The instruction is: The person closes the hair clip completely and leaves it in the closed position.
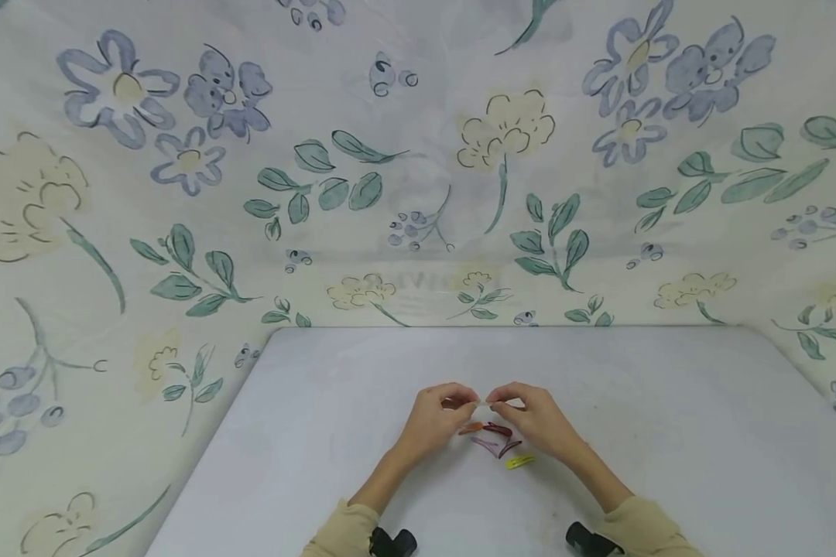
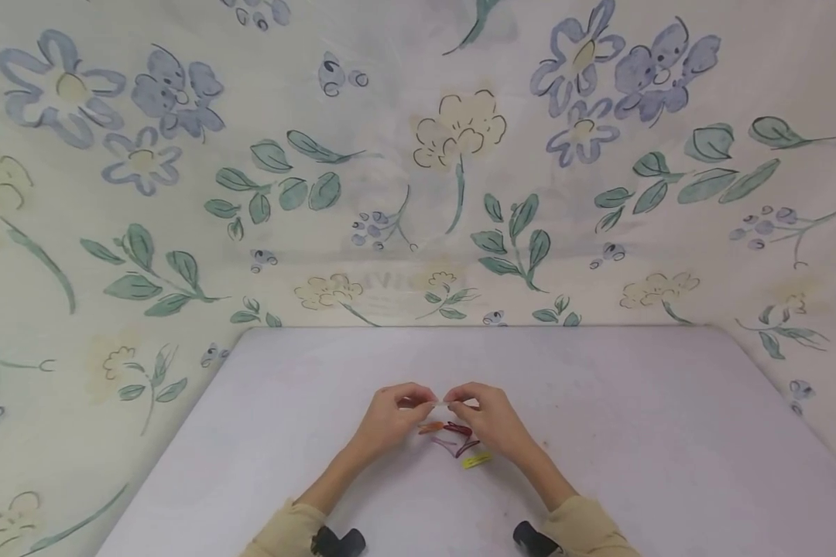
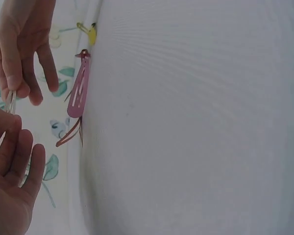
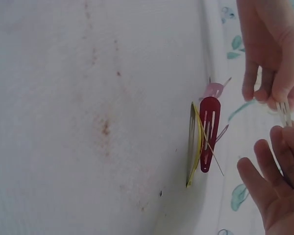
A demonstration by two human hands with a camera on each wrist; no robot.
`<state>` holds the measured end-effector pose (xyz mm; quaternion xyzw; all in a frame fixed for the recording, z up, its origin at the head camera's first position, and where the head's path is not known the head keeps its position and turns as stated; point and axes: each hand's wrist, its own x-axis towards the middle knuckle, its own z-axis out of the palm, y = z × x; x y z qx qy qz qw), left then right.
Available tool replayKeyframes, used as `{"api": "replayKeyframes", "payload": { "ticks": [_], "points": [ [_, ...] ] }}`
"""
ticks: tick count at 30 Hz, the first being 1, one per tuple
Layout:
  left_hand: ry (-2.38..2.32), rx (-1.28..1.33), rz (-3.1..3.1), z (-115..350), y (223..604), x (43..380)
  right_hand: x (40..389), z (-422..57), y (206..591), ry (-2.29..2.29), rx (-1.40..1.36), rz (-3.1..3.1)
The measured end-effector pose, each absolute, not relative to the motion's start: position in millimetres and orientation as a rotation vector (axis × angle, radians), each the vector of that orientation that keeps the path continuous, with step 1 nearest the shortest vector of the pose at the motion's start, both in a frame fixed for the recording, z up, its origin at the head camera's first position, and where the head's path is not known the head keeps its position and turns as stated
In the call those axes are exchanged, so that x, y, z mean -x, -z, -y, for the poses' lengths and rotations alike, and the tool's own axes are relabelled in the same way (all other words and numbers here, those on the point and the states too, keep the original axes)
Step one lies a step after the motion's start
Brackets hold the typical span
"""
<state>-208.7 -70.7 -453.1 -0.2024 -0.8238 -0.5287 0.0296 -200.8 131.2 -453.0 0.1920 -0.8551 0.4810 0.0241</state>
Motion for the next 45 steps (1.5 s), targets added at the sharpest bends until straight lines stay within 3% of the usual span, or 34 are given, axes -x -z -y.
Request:
{"api": "replayKeyframes", "payload": {
  "ticks": [17,27,45],
  "points": [
    [1.587,0.813,2.427,65,449,203,201,-129,454,-1.519,-0.566,2.548],
    [1.510,0.767,2.498,69,452,202,198,-131,452,-1.487,-0.477,2.621],
    [1.426,0.791,2.641,74,450,192,190,-142,460,-1.500,-0.577,2.626]
  ]
}}
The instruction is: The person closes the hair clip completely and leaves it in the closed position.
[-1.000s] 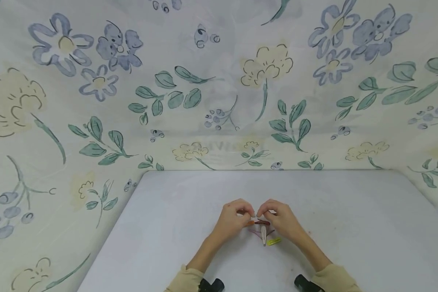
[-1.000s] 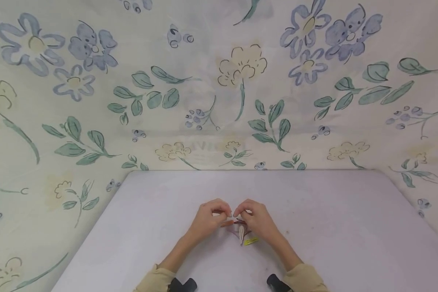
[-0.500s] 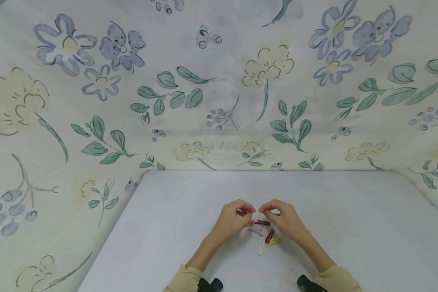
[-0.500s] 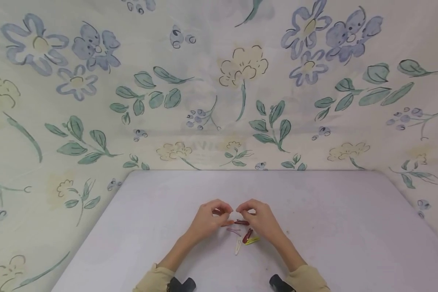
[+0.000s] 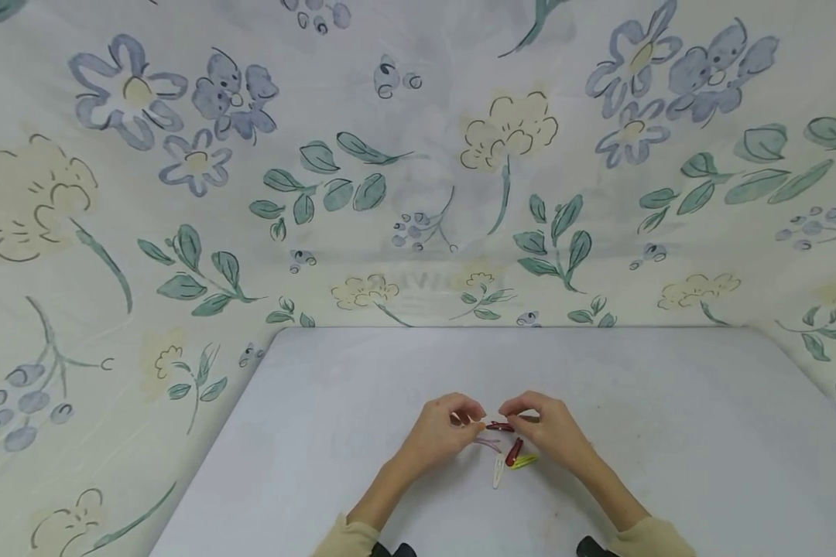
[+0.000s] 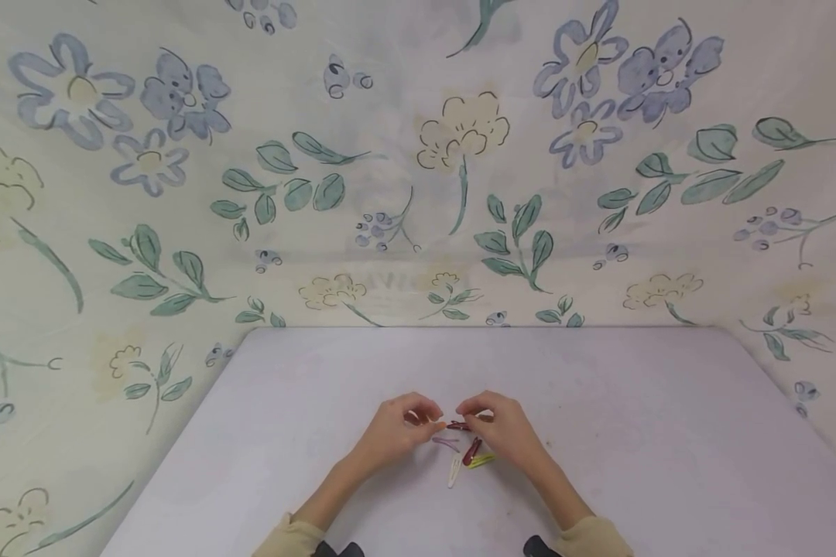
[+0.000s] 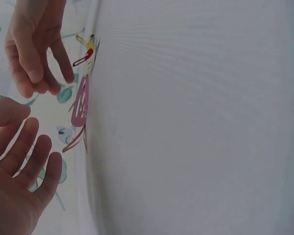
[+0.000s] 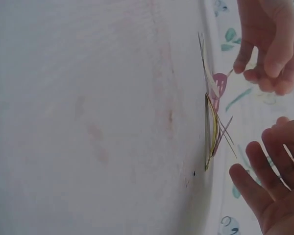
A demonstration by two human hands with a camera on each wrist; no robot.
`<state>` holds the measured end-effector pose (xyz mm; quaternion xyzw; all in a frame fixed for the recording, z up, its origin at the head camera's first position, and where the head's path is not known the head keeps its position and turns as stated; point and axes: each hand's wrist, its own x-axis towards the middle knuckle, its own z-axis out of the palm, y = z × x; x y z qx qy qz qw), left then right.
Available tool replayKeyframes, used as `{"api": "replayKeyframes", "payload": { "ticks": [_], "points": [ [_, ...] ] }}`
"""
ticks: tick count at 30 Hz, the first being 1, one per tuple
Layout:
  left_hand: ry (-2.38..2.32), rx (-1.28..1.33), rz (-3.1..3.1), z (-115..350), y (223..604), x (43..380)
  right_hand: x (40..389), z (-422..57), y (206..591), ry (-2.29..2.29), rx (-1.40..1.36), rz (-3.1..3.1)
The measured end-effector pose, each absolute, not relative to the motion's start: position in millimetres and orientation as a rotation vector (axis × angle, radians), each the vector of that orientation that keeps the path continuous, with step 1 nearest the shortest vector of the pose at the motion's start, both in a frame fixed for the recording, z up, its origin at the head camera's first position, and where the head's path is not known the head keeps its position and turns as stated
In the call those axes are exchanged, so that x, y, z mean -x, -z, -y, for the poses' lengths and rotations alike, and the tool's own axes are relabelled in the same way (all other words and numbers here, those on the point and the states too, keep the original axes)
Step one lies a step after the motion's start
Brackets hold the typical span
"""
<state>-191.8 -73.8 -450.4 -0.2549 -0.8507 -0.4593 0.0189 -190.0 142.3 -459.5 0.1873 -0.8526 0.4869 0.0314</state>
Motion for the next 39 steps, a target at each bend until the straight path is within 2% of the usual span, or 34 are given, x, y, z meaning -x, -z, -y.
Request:
{"api": "replayKeyframes", "payload": {
  "ticks": [6,21,30,39],
  "points": [
    [1.405,0.839,2.712,74,452,185,186,-146,459,-1.474,-0.602,2.714],
    [1.131,0.857,2.886,72,456,162,178,-149,463,-1.118,-0.947,2.823],
    [0.729,0.887,2.925,65,457,152,173,-144,461,-0.951,-0.941,2.920],
    [0.612,0.916,2.896,63,458,151,171,-141,461,-0.842,-0.928,2.942]
  ]
}}
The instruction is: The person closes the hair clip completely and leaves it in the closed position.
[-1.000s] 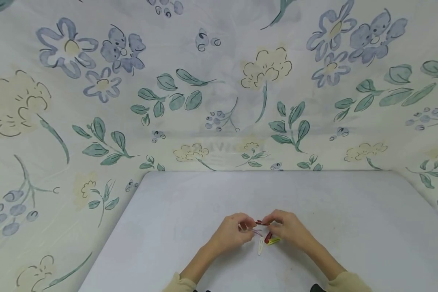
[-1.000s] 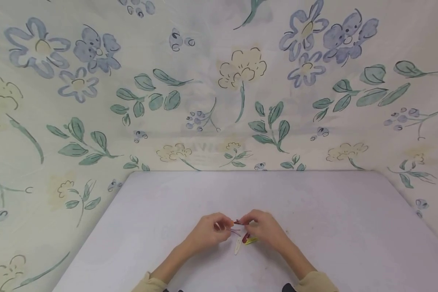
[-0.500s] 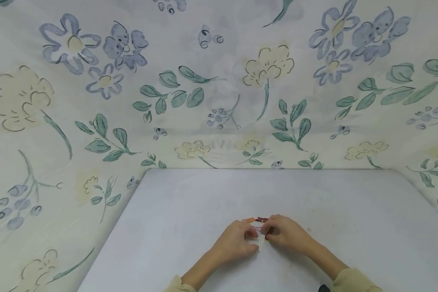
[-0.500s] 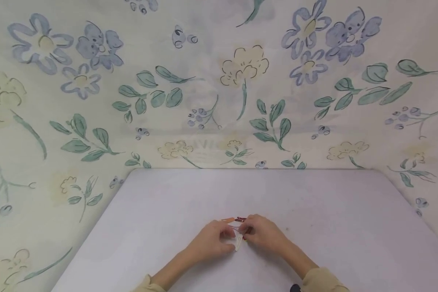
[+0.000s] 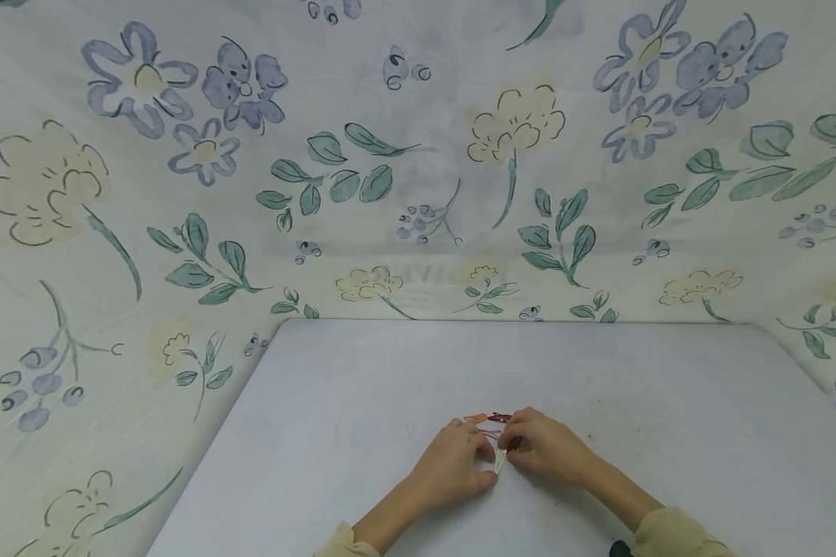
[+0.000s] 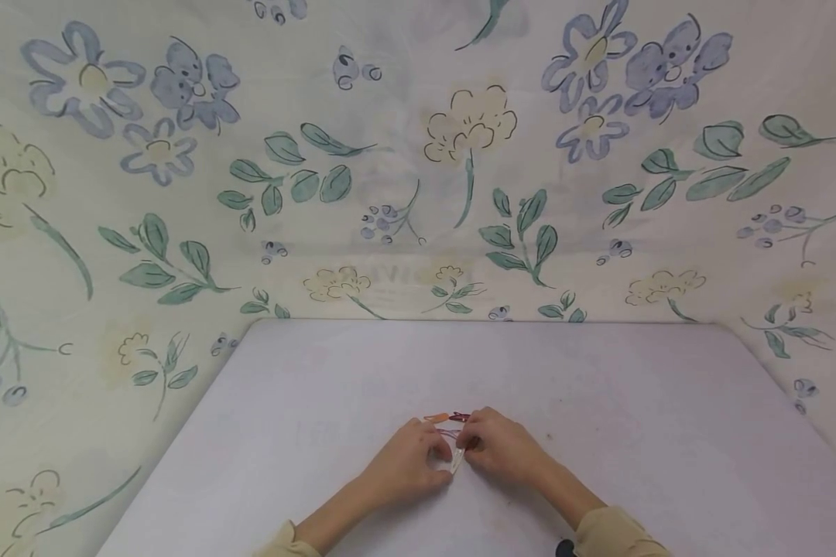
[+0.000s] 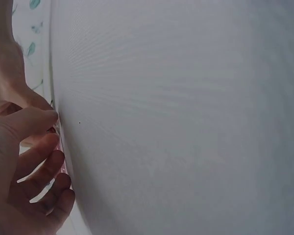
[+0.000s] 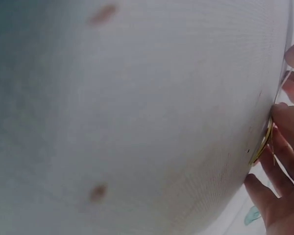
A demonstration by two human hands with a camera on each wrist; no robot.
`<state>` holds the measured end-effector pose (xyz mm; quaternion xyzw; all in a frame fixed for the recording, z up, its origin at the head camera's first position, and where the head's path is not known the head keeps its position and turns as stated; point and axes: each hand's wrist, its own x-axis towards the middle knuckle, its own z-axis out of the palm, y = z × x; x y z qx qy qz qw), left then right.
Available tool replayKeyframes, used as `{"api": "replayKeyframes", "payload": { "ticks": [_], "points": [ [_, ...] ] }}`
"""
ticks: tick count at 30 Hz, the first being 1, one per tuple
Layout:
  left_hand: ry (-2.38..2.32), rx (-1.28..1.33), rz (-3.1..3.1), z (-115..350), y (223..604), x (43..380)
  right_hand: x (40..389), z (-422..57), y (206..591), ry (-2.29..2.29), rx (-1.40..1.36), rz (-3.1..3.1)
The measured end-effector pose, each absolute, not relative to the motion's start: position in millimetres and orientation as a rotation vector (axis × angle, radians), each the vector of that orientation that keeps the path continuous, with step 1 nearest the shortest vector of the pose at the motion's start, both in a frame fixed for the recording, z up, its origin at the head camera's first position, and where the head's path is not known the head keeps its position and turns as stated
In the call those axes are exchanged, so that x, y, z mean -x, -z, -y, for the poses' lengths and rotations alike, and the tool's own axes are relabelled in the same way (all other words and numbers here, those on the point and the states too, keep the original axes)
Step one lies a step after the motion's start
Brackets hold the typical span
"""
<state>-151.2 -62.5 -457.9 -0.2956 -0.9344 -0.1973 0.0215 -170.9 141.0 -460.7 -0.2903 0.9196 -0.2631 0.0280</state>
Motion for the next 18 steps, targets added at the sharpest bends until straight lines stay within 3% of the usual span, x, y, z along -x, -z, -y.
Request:
{"api": "replayKeyframes", "payload": {
  "ticks": [18],
  "points": [
    [0.760,0.835,2.917,63.1,456.9,155.1,171.4,-138.3,462.5,0.802,0.833,-2.832]
  ]
}}
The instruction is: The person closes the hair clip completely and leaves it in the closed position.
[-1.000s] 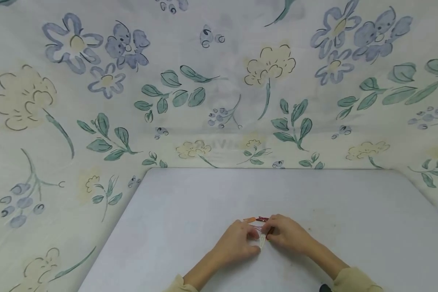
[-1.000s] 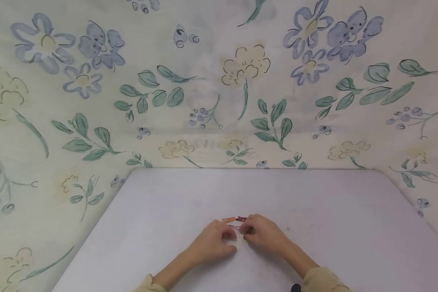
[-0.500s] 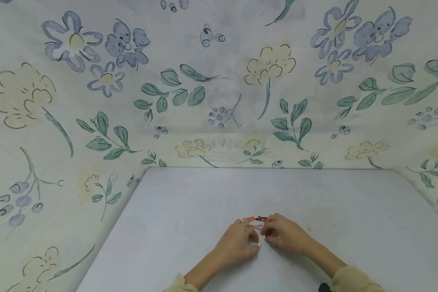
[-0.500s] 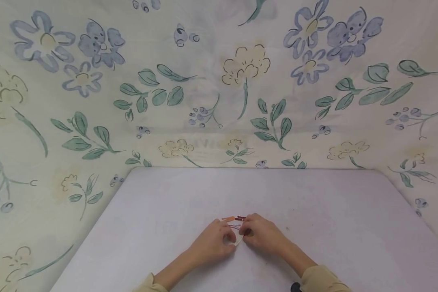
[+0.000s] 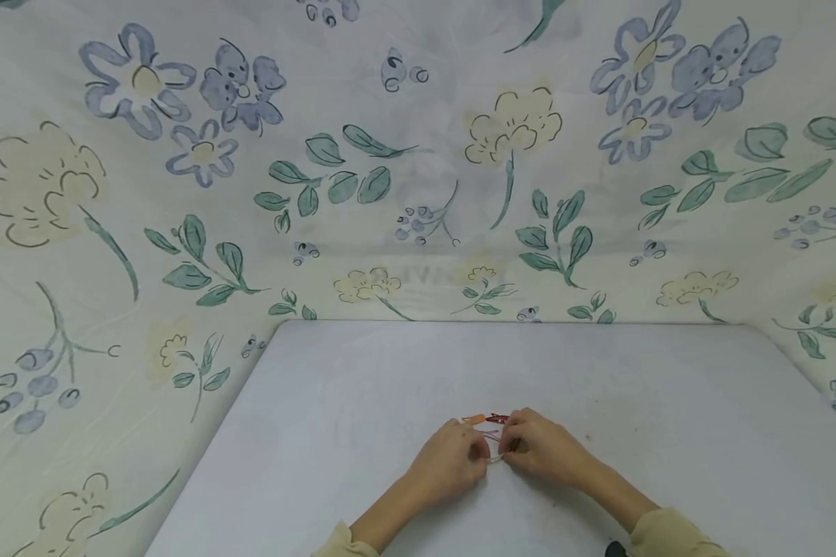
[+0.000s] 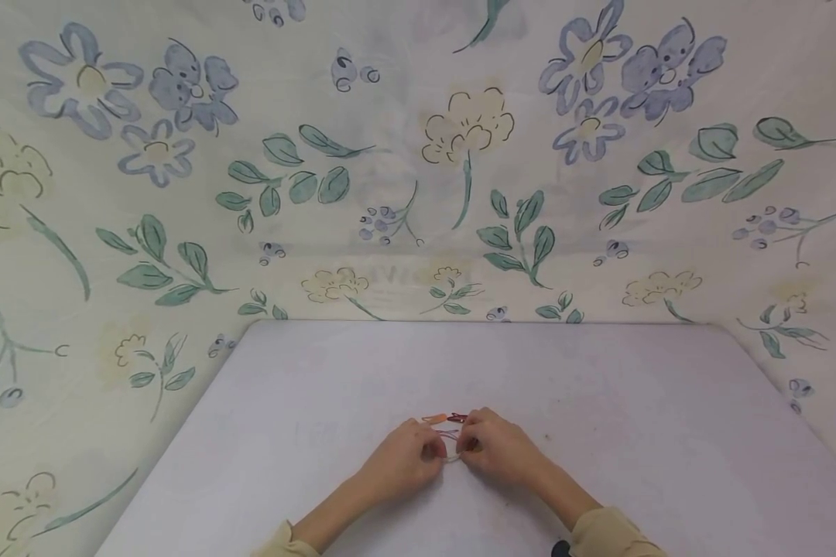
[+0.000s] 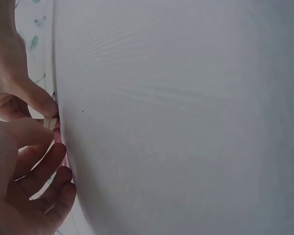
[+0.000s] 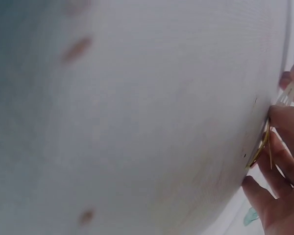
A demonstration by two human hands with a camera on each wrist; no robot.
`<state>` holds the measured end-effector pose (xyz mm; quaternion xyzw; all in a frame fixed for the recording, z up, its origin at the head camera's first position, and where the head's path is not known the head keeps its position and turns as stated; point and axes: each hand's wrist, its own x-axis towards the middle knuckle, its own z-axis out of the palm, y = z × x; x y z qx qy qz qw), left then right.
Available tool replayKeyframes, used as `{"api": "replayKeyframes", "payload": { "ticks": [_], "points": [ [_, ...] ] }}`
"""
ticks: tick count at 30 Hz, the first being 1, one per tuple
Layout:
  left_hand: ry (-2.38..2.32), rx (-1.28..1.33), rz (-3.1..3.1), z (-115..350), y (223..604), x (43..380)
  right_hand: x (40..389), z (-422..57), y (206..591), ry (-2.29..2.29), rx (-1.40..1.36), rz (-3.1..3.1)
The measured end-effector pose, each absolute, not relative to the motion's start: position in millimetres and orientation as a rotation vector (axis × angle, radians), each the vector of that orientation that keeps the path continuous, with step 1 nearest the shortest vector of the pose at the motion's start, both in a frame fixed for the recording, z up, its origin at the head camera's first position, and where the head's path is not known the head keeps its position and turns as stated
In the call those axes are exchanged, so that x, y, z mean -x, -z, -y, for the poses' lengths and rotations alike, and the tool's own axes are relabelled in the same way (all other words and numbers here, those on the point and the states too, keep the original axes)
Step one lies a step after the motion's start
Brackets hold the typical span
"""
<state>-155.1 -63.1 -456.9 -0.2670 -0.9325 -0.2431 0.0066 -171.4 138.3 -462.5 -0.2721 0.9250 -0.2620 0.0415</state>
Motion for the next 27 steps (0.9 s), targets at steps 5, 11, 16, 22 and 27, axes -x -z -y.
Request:
{"api": "replayKeyframes", "payload": {
  "ticks": [5,11,16,22,27],
  "points": [
    [0.851,0.782,2.934,63,456,156,171,-137,462,0.811,0.779,-2.822],
    [0.949,0.783,2.890,66,454,159,171,-139,457,0.862,0.790,-2.827],
    [0.987,0.817,2.847,68,453,163,172,-141,455,0.921,0.777,-2.818],
    [1.065,0.796,2.819,71,450,171,176,-139,450,1.023,0.710,-2.806],
    [1.061,0.822,2.755,72,443,176,182,-138,445,1.190,0.670,-2.757]
  ]
}}
